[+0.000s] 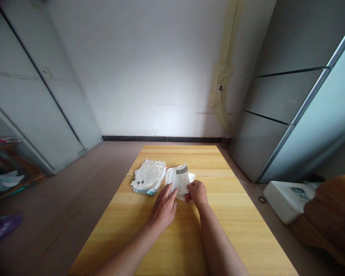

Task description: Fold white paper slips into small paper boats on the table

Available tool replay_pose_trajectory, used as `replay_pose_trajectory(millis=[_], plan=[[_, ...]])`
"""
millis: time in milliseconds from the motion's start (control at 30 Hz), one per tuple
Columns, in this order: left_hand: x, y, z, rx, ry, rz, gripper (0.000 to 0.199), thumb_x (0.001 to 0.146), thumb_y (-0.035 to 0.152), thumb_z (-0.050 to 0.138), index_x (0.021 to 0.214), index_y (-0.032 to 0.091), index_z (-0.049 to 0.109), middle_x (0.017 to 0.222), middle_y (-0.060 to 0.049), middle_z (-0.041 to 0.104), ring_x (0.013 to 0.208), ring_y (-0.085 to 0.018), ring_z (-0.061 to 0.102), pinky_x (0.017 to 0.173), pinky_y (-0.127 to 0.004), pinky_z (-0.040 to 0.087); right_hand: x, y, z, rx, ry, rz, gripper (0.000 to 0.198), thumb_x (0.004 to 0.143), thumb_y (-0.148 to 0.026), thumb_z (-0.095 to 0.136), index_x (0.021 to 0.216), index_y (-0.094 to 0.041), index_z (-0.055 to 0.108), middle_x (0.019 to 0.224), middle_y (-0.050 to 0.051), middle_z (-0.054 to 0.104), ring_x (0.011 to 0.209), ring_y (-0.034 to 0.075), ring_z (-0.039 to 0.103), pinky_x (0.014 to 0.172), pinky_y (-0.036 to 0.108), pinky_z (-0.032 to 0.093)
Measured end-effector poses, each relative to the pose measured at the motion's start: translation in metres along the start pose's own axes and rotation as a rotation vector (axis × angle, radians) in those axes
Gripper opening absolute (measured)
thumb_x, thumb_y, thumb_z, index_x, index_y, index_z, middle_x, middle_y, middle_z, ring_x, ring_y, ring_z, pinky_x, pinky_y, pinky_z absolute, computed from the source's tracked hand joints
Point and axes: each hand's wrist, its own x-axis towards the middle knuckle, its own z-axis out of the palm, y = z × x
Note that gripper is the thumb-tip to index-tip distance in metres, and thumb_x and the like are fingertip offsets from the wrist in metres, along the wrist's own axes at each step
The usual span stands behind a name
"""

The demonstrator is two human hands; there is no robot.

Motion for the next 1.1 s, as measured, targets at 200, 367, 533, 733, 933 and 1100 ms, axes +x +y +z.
replay_pose_trajectory(millis=[200,367,533,733,933,1100], plan=[[-0.003,0.011,-0.006,0.006,-0.01,0.015,0.051,0.079,0.015,0.049,0.13,0.015,0.049,0.141,-0.015,0.042,0.131,-0.031,0.038,0.108,-0.048,0.035,0.0,-0.001,-0.015,-0.032,0.071,-0.149,0.027,0.074,-0.032,0.056,0.05,-0.02,0.052,0.033,-0.005,0.045,0.033,0.01,0.042,0.039,0.021,0.03],[0.002,0.027,-0.002,-0.004,-0.051,0.024,0.053,0.079,0.029,0.058,0.13,0.017,0.05,0.141,-0.016,0.042,0.131,-0.033,0.036,0.109,-0.053,0.03,-0.001,0.008,-0.037,0.006,0.139,-0.243,0.034,0.074,-0.049,0.053,0.056,-0.019,0.055,0.038,-0.005,0.042,0.039,0.011,0.039,0.042,0.023,0.028],[0.017,0.036,0.014,0.011,-0.091,-0.031,0.05,0.08,0.039,0.06,0.128,0.032,0.05,0.145,-0.012,0.037,0.133,-0.04,0.031,0.099,-0.074,0.021,0.004,0.028,-0.058,0.187,0.27,-0.2,0.032,0.068,-0.048,0.057,0.073,-0.017,0.061,0.044,-0.005,0.047,0.042,0.012,0.041,0.041,0.023,0.03],[0.038,0.034,0.02,0.073,-0.1,-0.111,0.037,0.089,0.025,0.045,0.122,0.038,0.055,0.142,-0.008,0.042,0.132,-0.037,0.033,0.099,-0.073,0.019,0.004,0.036,-0.062,0.286,0.369,-0.186,0.039,0.064,-0.042,0.059,0.092,-0.014,0.06,0.05,-0.004,0.053,0.044,0.013,0.045,0.042,0.023,0.034],[0.064,0.022,0.019,0.126,-0.166,-0.222,0.038,0.091,0.025,0.04,0.123,0.04,0.053,0.144,-0.005,0.04,0.133,-0.034,0.03,0.101,-0.072,0.017,-0.006,0.024,-0.056,0.452,0.329,-0.244,0.059,0.063,-0.041,0.064,0.114,-0.015,0.053,0.049,-0.009,0.05,0.041,0.01,0.043,0.042,0.021,0.033],[0.078,0.016,0.024,0.16,-0.17,-0.31,0.041,0.092,0.021,0.036,0.125,0.039,0.051,0.145,-0.004,0.039,0.134,-0.032,0.029,0.102,-0.068,0.02,-0.015,0.021,-0.058,0.492,0.109,-0.174,0.032,0.059,-0.039,0.065,0.081,-0.016,0.059,0.056,-0.005,0.057,0.042,0.008,0.044,0.041,0.02,0.033]])
